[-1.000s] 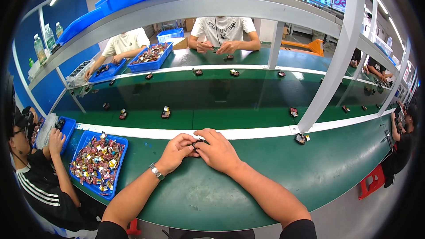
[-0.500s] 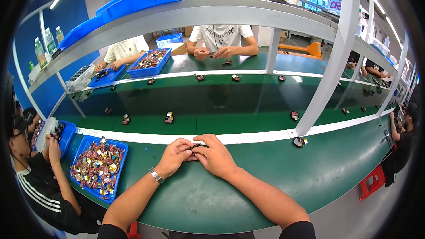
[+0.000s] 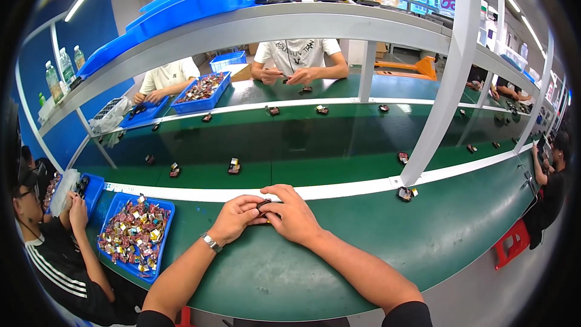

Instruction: Assembling small electronic components or toy car parts on an assembly line.

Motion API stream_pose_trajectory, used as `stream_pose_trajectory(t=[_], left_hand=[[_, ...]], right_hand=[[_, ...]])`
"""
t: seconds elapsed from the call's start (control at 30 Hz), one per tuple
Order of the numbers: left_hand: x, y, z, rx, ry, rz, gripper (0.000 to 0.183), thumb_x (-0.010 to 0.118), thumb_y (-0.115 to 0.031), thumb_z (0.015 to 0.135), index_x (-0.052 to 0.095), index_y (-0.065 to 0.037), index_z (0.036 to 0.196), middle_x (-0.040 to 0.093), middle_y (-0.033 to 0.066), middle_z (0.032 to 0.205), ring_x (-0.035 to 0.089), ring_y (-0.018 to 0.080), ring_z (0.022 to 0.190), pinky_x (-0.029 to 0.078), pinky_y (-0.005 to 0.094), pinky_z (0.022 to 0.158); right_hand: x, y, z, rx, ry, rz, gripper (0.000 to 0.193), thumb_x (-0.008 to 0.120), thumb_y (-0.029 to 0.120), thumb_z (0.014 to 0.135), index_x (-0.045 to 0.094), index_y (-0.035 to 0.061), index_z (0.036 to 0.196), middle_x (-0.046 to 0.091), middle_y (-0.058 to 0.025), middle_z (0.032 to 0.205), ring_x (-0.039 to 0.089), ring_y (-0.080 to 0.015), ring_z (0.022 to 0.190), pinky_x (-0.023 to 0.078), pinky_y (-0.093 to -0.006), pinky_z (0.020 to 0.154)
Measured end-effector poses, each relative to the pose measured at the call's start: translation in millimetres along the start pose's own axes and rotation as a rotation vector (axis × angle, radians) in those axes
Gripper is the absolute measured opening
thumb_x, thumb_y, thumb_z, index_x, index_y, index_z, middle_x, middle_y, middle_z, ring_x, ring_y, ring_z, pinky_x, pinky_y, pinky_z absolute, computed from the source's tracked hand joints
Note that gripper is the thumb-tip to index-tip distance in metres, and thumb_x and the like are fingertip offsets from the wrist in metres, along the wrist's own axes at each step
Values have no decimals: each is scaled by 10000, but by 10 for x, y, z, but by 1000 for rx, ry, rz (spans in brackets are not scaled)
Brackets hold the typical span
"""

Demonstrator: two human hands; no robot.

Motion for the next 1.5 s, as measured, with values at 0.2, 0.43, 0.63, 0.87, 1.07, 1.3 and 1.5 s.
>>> stream_pose_trajectory(t=[0.2,0.43,0.63,0.87,1.07,1.3,1.5], left_hand=[[70,-38,-9,-4,-7,62,291,536,-14,962,511,39,1247,613,165,1190,636,221,1080,572,344,926],[50,-61,-8,10,-66,22,289,510,-4,970,499,46,1254,621,155,1171,644,208,1054,578,329,908],[46,-24,-5,1,-68,14,277,501,-2,972,509,38,1246,623,136,1159,643,188,1030,579,325,900],[29,-12,-3,-10,-83,36,271,506,-3,971,516,34,1239,628,128,1144,645,181,1014,581,311,875],[71,-26,-10,-26,-91,66,272,505,7,966,518,35,1236,626,127,1152,649,172,997,581,303,870],[50,-3,-1,-26,-99,73,270,507,19,959,526,40,1228,630,127,1146,651,163,985,584,287,855],[64,-20,2,-32,-123,117,258,511,20,957,538,40,1213,633,123,1141,649,150,975,583,276,846]], right_hand=[[-27,38,14,-35,5,41,157,685,8,778,712,59,924,570,-77,1247,489,-283,1214,456,-381,981],[-86,-42,42,-33,-41,12,196,696,-9,755,678,63,936,596,-67,1097,557,-255,1044,530,-342,787],[-94,25,38,-174,-77,-136,193,719,5,724,660,71,895,608,-47,953,602,-232,876,522,-340,723],[-46,100,52,-264,-48,-274,180,711,38,722,644,59,888,607,-50,945,596,-221,845,515,-336,710],[-30,95,30,-299,-41,-311,137,677,63,737,624,59,864,597,-45,916,592,-216,844,511,-334,719],[-11,141,49,-308,-59,-325,111,647,72,734,603,55,834,584,-43,888,587,-216,840,507,-335,711],[31,118,44,-357,-31,-396,106,627,106,738,585,56,822,555,-40,863,568,-203,810,493,-320,702]])
Point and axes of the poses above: each hand's wrist, its own z-axis towards the middle knuckle, its own x-axis out of the palm, y = z × x, the point moved 6 cm from there along z, towards the middle knuckle
